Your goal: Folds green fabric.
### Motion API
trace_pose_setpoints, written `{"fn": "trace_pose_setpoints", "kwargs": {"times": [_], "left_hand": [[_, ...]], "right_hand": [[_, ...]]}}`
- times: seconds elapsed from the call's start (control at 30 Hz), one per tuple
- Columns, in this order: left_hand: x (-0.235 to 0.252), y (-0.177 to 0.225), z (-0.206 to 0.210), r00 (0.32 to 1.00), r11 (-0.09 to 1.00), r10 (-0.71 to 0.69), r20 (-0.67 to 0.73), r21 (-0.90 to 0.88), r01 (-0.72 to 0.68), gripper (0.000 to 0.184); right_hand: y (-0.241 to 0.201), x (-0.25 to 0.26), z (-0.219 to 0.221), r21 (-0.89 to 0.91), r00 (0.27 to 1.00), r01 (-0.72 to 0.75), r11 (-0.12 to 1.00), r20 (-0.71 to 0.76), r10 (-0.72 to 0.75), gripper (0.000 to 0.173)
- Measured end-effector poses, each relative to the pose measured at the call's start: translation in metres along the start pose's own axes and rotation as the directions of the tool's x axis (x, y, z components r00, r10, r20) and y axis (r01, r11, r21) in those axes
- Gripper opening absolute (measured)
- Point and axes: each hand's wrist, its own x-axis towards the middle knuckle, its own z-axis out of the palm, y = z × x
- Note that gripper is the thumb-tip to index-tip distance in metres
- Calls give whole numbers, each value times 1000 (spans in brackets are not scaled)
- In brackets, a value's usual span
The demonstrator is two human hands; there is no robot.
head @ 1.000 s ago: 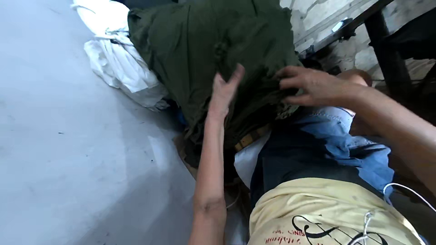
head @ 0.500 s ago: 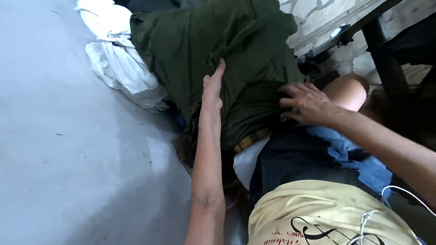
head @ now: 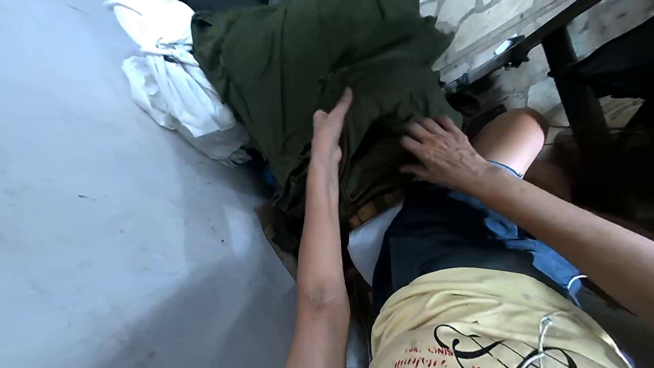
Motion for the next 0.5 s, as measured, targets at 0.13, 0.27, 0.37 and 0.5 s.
{"fn": "trace_pose_setpoints", "kwargs": {"times": [0.13, 0.27, 0.37, 0.5], "left_hand": [[13, 2, -7, 998, 998, -62, -33, 16, 63, 83], [-19, -12, 6, 895, 885, 354, 272, 212, -414, 71], [-48, -11, 26, 901, 665, 279, 331, 611, -430, 100], [-28, -9, 32, 962, 788, 242, 129, 551, -272, 72]], "right_hand": [[41, -20, -16, 199, 984, -42, 979, 175, 6, 23], [46, 22, -57, 465, 996, -9, 885, 78, -31, 25], [31, 57, -52, 430, 996, -94, 898, 47, 82, 21], [3, 55, -18, 90, 969, -110, 990, -211, 127, 24]]}}
